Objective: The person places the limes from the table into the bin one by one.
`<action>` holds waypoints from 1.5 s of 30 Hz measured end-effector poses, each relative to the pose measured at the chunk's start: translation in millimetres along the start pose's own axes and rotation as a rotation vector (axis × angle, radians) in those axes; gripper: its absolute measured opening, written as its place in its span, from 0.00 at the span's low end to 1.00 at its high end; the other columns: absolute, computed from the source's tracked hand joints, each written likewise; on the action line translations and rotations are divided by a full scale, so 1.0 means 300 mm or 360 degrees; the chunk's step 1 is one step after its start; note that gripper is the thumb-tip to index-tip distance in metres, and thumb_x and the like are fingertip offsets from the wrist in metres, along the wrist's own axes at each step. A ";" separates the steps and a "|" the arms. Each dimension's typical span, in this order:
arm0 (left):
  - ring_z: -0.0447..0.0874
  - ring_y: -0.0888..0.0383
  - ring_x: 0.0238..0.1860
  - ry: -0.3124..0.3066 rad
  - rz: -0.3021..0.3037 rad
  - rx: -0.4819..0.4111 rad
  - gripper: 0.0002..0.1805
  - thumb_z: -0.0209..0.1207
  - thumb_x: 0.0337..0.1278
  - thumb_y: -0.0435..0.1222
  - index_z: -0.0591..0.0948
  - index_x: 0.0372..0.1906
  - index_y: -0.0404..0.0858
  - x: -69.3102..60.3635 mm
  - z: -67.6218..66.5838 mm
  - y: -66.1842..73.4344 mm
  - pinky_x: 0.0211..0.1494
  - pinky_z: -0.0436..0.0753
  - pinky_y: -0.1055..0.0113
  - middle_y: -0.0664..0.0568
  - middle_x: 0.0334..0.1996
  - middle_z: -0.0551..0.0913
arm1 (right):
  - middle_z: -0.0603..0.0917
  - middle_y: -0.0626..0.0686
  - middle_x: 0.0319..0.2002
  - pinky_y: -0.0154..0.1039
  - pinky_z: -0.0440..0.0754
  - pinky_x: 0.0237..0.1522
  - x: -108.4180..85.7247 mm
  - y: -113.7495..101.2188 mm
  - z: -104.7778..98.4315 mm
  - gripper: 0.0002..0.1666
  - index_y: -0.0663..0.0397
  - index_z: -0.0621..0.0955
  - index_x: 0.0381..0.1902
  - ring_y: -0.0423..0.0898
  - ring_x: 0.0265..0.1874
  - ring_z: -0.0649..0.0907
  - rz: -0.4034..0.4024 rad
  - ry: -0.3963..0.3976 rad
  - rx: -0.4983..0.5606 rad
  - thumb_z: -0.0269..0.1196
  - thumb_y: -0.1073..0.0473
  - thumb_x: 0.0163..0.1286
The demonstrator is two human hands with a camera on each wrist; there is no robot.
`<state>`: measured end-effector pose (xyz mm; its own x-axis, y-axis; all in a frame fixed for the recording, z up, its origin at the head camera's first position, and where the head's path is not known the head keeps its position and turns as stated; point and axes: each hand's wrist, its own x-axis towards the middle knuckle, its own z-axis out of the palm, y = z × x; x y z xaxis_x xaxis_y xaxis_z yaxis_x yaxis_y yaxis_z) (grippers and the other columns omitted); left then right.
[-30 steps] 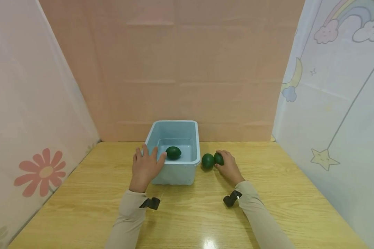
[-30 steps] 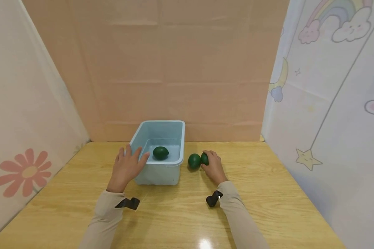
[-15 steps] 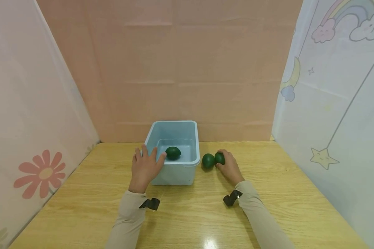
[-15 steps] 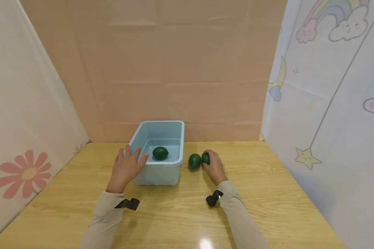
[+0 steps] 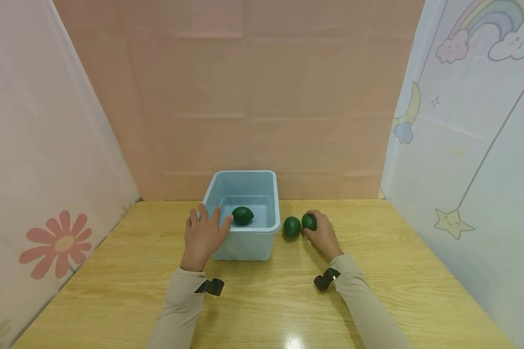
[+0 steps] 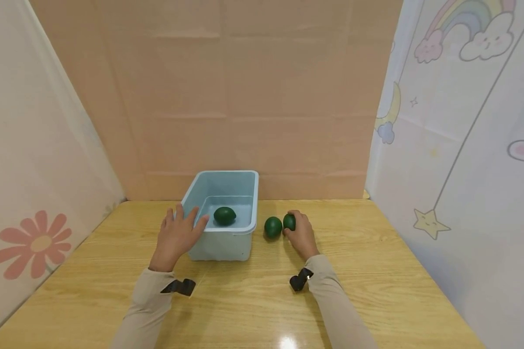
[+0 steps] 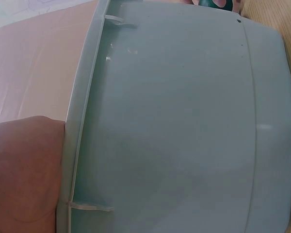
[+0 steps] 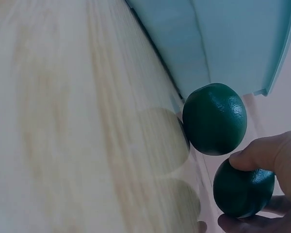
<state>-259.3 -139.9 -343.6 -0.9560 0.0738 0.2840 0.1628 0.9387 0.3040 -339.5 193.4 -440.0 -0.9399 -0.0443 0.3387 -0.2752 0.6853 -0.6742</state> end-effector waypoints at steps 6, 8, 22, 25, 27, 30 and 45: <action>0.52 0.20 0.69 0.0048 0.0013 0.0002 0.33 0.45 0.76 0.55 0.72 0.69 0.33 0.000 0.004 0.000 0.67 0.60 0.32 0.20 0.69 0.58 | 0.74 0.71 0.57 0.65 0.77 0.54 0.000 -0.010 -0.011 0.33 0.62 0.71 0.66 0.69 0.55 0.77 0.0022 0.0023 0.0024 0.68 0.68 0.63; 0.52 0.19 0.69 0.0068 0.0018 0.0003 0.33 0.45 0.76 0.55 0.73 0.69 0.33 0.002 0.006 0.000 0.67 0.60 0.32 0.20 0.69 0.59 | 0.74 0.71 0.56 0.66 0.77 0.54 0.001 -0.013 -0.014 0.33 0.62 0.72 0.66 0.69 0.55 0.77 0.0025 0.0034 0.0024 0.68 0.67 0.64; 0.50 0.20 0.70 0.0045 -0.0005 -0.0016 0.34 0.46 0.76 0.55 0.72 0.70 0.33 0.002 0.009 -0.003 0.68 0.58 0.31 0.20 0.70 0.57 | 0.75 0.70 0.57 0.64 0.76 0.55 0.000 -0.032 -0.028 0.33 0.62 0.72 0.66 0.68 0.56 0.77 0.0022 0.0043 0.0028 0.68 0.67 0.64; 0.50 0.20 0.70 0.0036 -0.0009 -0.0026 0.34 0.45 0.76 0.55 0.71 0.70 0.33 0.002 0.009 -0.003 0.69 0.58 0.31 0.20 0.70 0.57 | 0.75 0.70 0.57 0.65 0.77 0.54 0.000 -0.036 -0.031 0.33 0.61 0.71 0.67 0.68 0.55 0.78 0.0021 0.0042 0.0024 0.68 0.66 0.65; 0.50 0.20 0.70 0.0032 -0.0012 -0.0028 0.34 0.45 0.76 0.55 0.71 0.70 0.33 0.002 0.009 -0.003 0.69 0.58 0.32 0.20 0.70 0.57 | 0.75 0.70 0.57 0.65 0.77 0.53 0.002 -0.038 -0.032 0.33 0.61 0.71 0.67 0.68 0.55 0.78 0.0021 0.0040 0.0026 0.67 0.66 0.65; 0.49 0.20 0.71 0.0025 -0.0016 -0.0024 0.34 0.45 0.76 0.55 0.71 0.70 0.34 0.002 0.008 -0.004 0.69 0.57 0.32 0.20 0.70 0.56 | 0.75 0.69 0.58 0.64 0.78 0.53 0.002 -0.042 -0.033 0.34 0.60 0.71 0.68 0.68 0.55 0.78 0.0034 0.0036 0.0035 0.67 0.65 0.65; 0.49 0.21 0.71 0.0028 -0.0015 -0.0033 0.34 0.45 0.76 0.55 0.71 0.70 0.33 0.000 0.003 0.001 0.69 0.57 0.32 0.21 0.71 0.56 | 0.73 0.68 0.62 0.65 0.75 0.57 0.007 -0.052 -0.040 0.34 0.61 0.71 0.68 0.67 0.59 0.76 -0.0083 0.0096 0.0072 0.69 0.65 0.65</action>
<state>-259.4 -139.2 -344.3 -0.9531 0.0591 0.2968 0.1591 0.9321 0.3253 -334.8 191.3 -420.9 -0.9105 -0.0342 0.4121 -0.3337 0.6494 -0.6834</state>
